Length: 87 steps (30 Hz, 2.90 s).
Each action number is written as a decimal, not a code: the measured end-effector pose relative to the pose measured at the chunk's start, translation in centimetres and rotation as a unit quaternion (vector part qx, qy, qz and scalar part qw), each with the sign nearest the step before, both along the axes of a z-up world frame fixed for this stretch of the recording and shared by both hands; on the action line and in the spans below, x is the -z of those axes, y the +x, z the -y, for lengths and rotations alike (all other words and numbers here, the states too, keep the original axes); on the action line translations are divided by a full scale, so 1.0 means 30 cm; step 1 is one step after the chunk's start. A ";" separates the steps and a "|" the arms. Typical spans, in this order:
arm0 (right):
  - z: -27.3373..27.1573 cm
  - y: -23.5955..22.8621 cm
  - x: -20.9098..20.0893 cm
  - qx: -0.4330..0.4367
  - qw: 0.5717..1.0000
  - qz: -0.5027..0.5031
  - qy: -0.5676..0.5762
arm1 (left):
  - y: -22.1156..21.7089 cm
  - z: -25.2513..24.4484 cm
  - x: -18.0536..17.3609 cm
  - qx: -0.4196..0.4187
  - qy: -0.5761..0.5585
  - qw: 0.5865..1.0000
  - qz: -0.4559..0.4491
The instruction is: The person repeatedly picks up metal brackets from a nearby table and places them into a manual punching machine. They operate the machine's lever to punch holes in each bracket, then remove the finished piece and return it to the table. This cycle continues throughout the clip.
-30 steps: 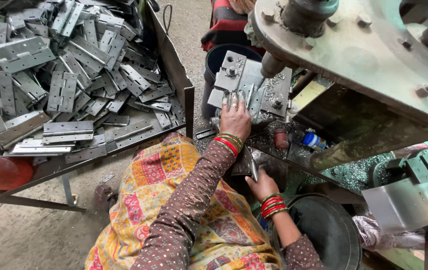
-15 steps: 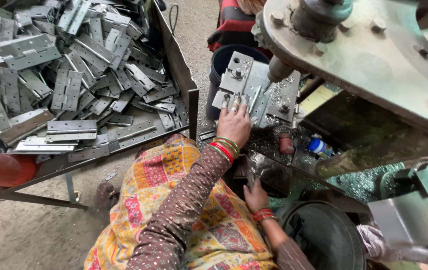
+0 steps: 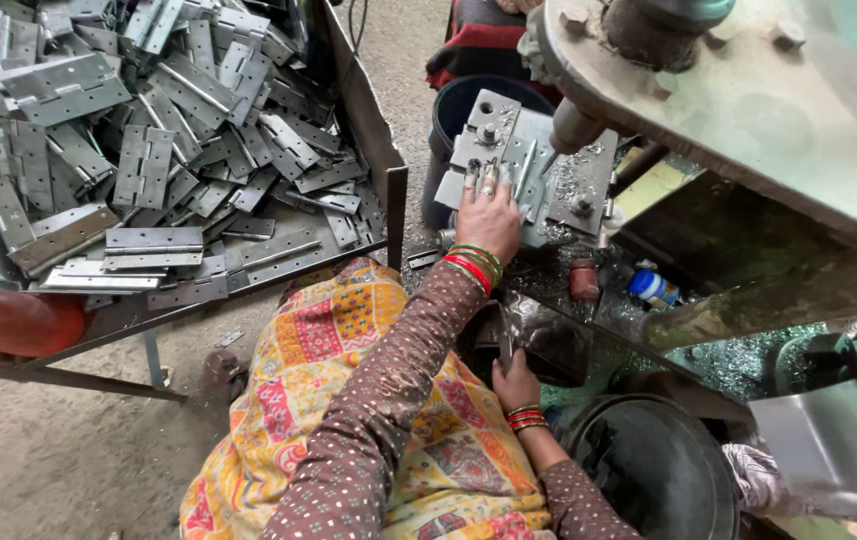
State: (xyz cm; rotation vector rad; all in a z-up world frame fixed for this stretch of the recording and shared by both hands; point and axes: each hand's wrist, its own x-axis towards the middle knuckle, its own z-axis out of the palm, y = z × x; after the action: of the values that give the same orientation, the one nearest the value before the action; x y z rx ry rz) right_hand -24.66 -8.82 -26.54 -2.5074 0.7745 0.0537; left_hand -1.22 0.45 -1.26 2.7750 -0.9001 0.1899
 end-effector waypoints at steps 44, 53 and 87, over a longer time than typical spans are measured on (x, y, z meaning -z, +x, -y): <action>0.092 -0.034 -0.100 -0.061 0.994 0.083 0.034 | 0.027 -0.094 -0.064 0.026 -0.106 0.993 -0.033; 0.184 0.074 -0.436 -0.033 0.987 -0.090 0.126 | 0.014 -0.894 0.241 -0.500 -0.428 0.751 -0.051; 0.046 0.033 -0.578 0.010 0.993 -0.060 0.097 | -0.001 -0.847 -0.014 -0.088 -0.861 0.489 -0.111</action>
State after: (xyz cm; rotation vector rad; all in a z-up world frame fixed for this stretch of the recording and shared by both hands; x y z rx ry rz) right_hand -23.68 -10.19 -9.20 -2.3289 0.8011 0.2639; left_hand -1.25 25.85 -0.83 0.8343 0.0022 0.4154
